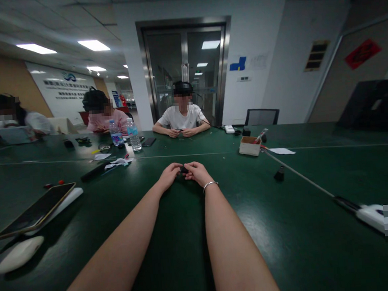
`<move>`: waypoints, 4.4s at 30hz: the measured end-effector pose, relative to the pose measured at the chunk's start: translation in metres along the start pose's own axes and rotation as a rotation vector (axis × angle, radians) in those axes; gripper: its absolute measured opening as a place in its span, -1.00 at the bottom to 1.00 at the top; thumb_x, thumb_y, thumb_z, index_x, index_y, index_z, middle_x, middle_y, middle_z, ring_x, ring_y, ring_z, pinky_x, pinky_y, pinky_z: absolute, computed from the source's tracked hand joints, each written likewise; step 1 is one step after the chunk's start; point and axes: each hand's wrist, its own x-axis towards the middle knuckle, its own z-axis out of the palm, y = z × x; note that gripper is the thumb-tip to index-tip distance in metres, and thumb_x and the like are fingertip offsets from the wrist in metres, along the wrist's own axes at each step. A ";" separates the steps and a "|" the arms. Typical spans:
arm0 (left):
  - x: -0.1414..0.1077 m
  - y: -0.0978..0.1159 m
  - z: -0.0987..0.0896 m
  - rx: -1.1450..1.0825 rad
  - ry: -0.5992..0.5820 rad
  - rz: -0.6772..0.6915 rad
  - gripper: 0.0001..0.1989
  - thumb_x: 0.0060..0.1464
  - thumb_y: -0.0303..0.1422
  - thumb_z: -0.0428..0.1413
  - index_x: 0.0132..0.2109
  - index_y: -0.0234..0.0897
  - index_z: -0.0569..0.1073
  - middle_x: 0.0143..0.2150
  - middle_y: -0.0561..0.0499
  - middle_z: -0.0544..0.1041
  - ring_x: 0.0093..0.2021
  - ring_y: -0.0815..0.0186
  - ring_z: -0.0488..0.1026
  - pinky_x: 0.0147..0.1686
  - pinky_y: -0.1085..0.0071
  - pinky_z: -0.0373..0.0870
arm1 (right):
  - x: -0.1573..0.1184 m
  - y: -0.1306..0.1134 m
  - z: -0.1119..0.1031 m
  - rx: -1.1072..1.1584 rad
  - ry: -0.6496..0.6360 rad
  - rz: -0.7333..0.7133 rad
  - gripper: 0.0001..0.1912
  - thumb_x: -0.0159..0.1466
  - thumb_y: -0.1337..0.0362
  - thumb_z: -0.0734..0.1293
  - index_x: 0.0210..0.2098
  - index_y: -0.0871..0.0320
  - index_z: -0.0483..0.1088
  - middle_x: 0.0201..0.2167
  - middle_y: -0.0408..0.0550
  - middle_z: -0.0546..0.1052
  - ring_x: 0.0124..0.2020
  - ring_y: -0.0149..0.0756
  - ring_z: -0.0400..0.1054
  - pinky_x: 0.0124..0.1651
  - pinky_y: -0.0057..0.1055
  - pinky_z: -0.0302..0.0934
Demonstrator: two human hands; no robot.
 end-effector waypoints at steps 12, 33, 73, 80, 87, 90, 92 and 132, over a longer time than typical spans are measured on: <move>-0.004 0.006 -0.003 0.023 0.050 0.077 -0.70 -0.11 -0.44 0.12 -0.14 -0.29 0.48 -0.30 -0.01 0.47 -0.33 0.36 0.40 -0.25 0.42 0.33 | 0.001 0.000 0.000 -0.001 0.010 -0.005 -0.84 0.18 0.28 0.37 -0.38 0.22 0.31 -0.64 -0.13 0.44 -0.66 -0.50 0.31 -0.55 -0.54 0.35; -0.006 0.018 -0.005 -0.174 0.011 0.023 -0.74 -0.01 -0.37 0.06 -0.16 -0.39 0.48 -0.61 0.11 0.35 -0.58 0.46 0.28 -0.54 0.52 0.17 | -0.001 -0.002 -0.001 -0.051 -0.053 -0.008 -0.81 0.20 0.20 0.33 -0.34 0.21 0.32 -0.64 -0.15 0.44 -0.72 -0.55 0.20 -0.64 -0.59 0.22; -0.001 0.007 -0.005 -0.090 -0.009 -0.033 -0.64 0.10 -0.19 -0.07 -0.21 -0.36 0.50 -0.60 0.08 0.35 -0.63 0.45 0.22 -0.59 0.50 0.13 | -0.003 -0.002 -0.002 -0.005 -0.079 -0.006 -0.80 0.07 0.45 0.40 -0.29 0.24 0.40 -0.60 -0.18 0.45 -0.64 -0.54 0.30 -0.52 -0.56 0.33; 0.000 0.005 -0.005 -0.046 -0.008 -0.031 -0.63 0.11 -0.16 -0.07 -0.21 -0.34 0.50 -0.68 0.13 0.25 -0.65 0.44 0.20 -0.58 0.51 0.12 | -0.004 -0.003 -0.001 0.000 -0.071 0.003 -0.82 0.08 0.46 0.39 -0.29 0.24 0.40 -0.58 -0.17 0.45 -0.64 -0.54 0.31 -0.52 -0.56 0.33; -0.001 0.009 -0.005 -0.091 0.029 -0.062 -0.75 0.02 -0.32 0.01 -0.21 -0.30 0.51 -0.50 0.06 0.41 -0.59 0.46 0.23 -0.58 0.52 0.14 | -0.003 -0.003 -0.001 -0.006 -0.070 0.003 -0.83 0.08 0.46 0.38 -0.31 0.23 0.41 -0.62 -0.19 0.43 -0.64 -0.53 0.30 -0.51 -0.55 0.34; 0.000 0.007 -0.006 -0.052 0.024 -0.032 -0.70 0.08 -0.25 -0.04 -0.24 -0.32 0.52 -0.63 0.10 0.29 -0.60 0.43 0.22 -0.57 0.51 0.13 | -0.002 -0.003 -0.001 -0.014 -0.066 0.012 -0.83 0.08 0.45 0.38 -0.30 0.23 0.41 -0.61 -0.18 0.44 -0.64 -0.54 0.30 -0.51 -0.56 0.34; 0.000 0.007 -0.005 -0.053 0.028 -0.026 -0.66 0.10 -0.21 -0.07 -0.25 -0.32 0.52 -0.63 0.09 0.30 -0.59 0.42 0.22 -0.56 0.50 0.13 | -0.002 -0.003 -0.001 -0.012 -0.060 0.011 -0.83 0.08 0.46 0.38 -0.30 0.23 0.41 -0.60 -0.18 0.44 -0.64 -0.54 0.30 -0.52 -0.56 0.33; -0.006 0.011 -0.009 -0.128 0.046 -0.064 -0.69 -0.09 -0.13 0.15 -0.41 -0.34 0.45 -0.52 0.02 0.46 -0.51 0.41 0.35 -0.48 0.48 0.24 | -0.004 -0.003 -0.002 -0.012 -0.051 0.006 -0.81 0.06 0.49 0.39 -0.30 0.24 0.40 -0.61 -0.18 0.45 -0.65 -0.52 0.32 -0.53 -0.54 0.35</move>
